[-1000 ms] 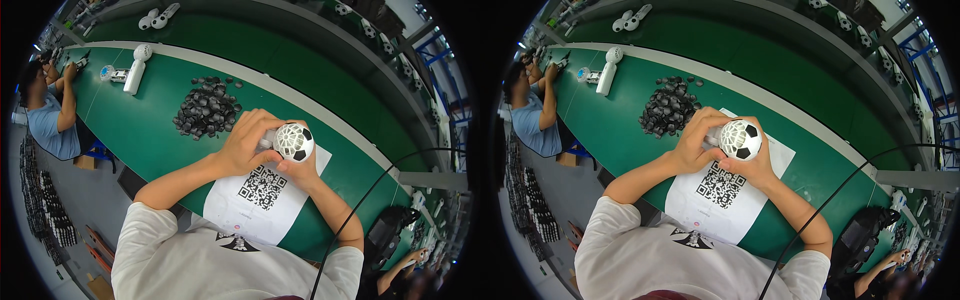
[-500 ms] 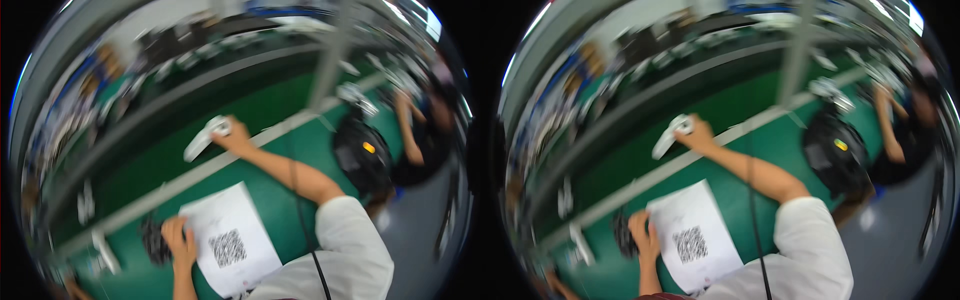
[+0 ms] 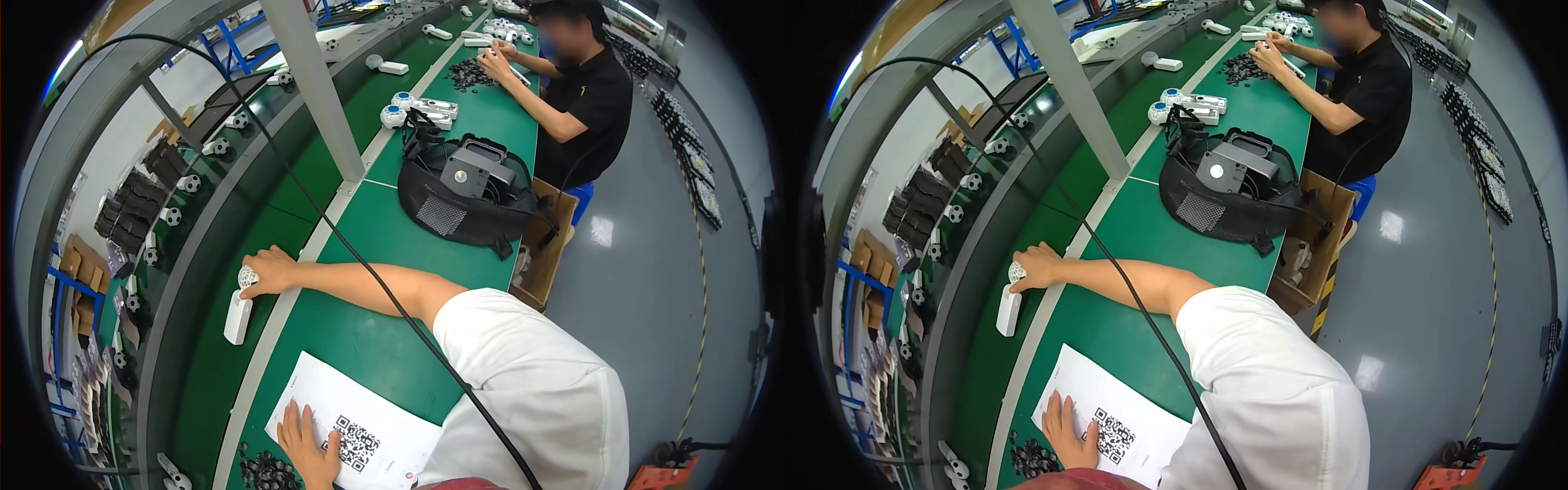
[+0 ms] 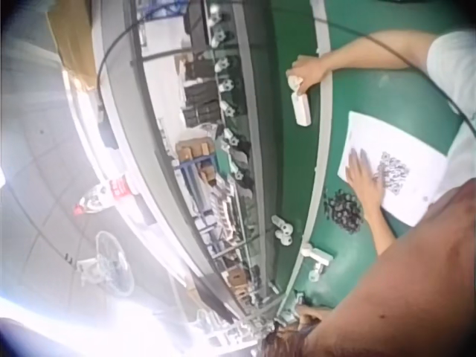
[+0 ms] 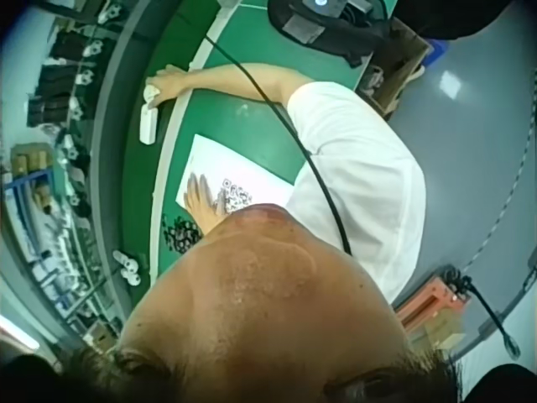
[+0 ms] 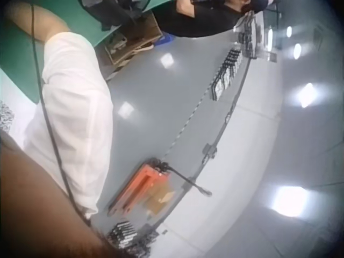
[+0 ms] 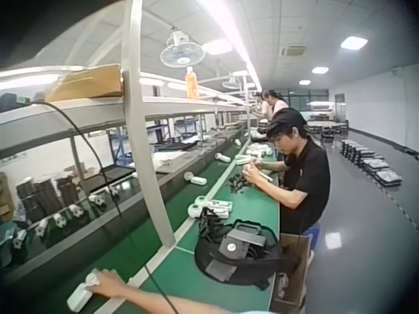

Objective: The person assembles portable fans by attaching black patches onto soccer ball-shaped fan covers by hand.

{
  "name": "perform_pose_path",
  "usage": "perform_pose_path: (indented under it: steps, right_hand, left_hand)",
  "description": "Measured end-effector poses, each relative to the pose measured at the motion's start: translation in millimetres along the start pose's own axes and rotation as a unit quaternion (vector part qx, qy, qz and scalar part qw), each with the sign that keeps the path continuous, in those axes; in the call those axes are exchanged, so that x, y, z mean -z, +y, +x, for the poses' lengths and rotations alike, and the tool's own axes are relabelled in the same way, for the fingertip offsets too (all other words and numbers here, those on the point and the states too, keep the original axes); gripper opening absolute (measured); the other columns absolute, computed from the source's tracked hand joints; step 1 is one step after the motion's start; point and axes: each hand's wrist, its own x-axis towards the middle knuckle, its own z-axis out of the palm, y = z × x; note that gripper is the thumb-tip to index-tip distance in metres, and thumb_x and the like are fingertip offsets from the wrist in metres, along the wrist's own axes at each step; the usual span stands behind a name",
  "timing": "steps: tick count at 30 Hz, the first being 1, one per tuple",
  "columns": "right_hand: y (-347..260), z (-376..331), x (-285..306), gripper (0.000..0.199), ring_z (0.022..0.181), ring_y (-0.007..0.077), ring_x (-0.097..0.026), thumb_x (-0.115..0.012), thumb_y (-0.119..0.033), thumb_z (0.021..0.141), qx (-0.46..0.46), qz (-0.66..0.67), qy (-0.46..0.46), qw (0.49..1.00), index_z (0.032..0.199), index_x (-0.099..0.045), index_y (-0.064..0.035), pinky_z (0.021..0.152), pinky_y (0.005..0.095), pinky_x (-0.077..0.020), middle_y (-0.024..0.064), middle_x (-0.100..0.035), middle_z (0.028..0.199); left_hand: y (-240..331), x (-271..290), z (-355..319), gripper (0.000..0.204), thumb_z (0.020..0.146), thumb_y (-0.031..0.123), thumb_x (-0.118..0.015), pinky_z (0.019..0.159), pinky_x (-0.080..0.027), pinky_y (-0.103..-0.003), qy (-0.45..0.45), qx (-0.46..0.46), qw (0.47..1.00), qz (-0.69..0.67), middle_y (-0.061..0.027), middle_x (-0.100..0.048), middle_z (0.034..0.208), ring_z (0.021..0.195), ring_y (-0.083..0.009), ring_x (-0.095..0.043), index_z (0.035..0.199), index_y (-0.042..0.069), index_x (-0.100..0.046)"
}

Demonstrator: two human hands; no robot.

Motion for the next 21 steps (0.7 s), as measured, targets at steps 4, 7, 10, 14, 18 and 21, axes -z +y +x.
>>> perform_pose_path:
  steps: [4, 7, 10, 14, 18, 21]
  right_hand:
    - [9.2, -8.4, 6.3, 0.075, 0.113, 0.0353, -0.052, -0.071, -0.056, 0.08, -0.005, 0.015, -0.033, 0.999, 0.125, -0.053, 0.0011, 0.099, 0.0435, -0.0343, 0.0244, -0.06, 0.114]
    - [-16.7, -35.9, -8.6, 0.067, 0.129, 0.0421, -0.039, -0.07, -0.039, 0.082, 0.191, -0.066, 0.173, 0.964, 0.132, -0.046, -0.0013, 0.101, 0.0552, -0.0303, 0.0247, -0.046, 0.132]
    - [-104.1, -119.8, 19.0, 0.041, 0.093, 0.0331, -0.064, -0.076, -0.033, 0.078, 0.46, 0.166, -0.082, 0.868, 0.106, -0.066, -0.005, 0.083, 0.042, -0.0505, 0.0141, -0.066, 0.1]
    - [-173.8, -233.4, 123.3, 0.035, 0.077, 0.0333, -0.063, -0.077, -0.033, 0.075, 0.569, 0.296, -0.447, 0.624, 0.091, -0.068, -0.0039, 0.069, 0.0423, -0.0496, 0.009, -0.067, 0.08]
    - [-210.2, -248.3, 248.9, 0.014, 0.08, 0.0261, -0.065, -0.052, -0.006, 0.093, 0.637, 0.376, -0.469, 0.482, 0.101, -0.063, -0.0065, 0.076, 0.0424, -0.0515, 0.0118, -0.066, 0.083]
    - [-235.8, -270.2, 288.7, 0.022, 0.09, 0.0279, -0.063, -0.056, -0.015, 0.094, 0.624, 0.36, -0.541, 0.434, 0.114, -0.057, -0.0048, 0.084, 0.0469, -0.0476, 0.0138, -0.066, 0.094]
  left_hand:
    - [5.2, -10.1, 1.4, 0.06, 0.09, 0.041, -0.059, 0.116, -0.02, -0.054, 0.032, -0.001, 0.999, -0.009, -0.0214, -0.042, 0.149, 0.14, -0.0394, -0.036, 0.133, -0.001, -0.053]
    - [12.9, -16.2, 0.8, 0.061, 0.089, 0.041, -0.061, 0.115, -0.021, -0.054, 0.051, 0.004, 0.999, -0.017, -0.0199, -0.043, 0.149, 0.138, -0.0384, -0.038, 0.133, 0.0, -0.054]
    - [11.9, -19.4, -7.7, 0.059, 0.088, 0.038, -0.062, 0.114, -0.024, -0.055, 0.064, 0.021, 0.998, -0.016, -0.0202, -0.043, 0.149, 0.138, -0.0384, -0.039, 0.133, 0.001, -0.054]
    - [10.3, 3.8, -2.0, 0.061, 0.083, 0.028, -0.069, 0.112, -0.027, -0.052, 0.07, 0.018, 0.997, -0.001, -0.0183, -0.047, 0.146, 0.133, -0.0404, -0.043, 0.137, 0.005, -0.051]
    - [19.8, 74.0, 42.8, 0.077, 0.083, 0.024, -0.072, 0.11, -0.036, -0.049, 0.263, -0.09, 0.957, -0.084, -0.0242, -0.042, 0.148, 0.139, -0.0416, -0.039, 0.149, 0.006, -0.035]
    - [43.2, 154.3, 53.1, 0.097, 0.087, 0.04, -0.073, 0.096, -0.05, -0.059, 0.464, -0.22, 0.843, -0.16, -0.0256, -0.028, 0.154, 0.13, -0.0533, -0.044, 0.157, 0.019, -0.01]
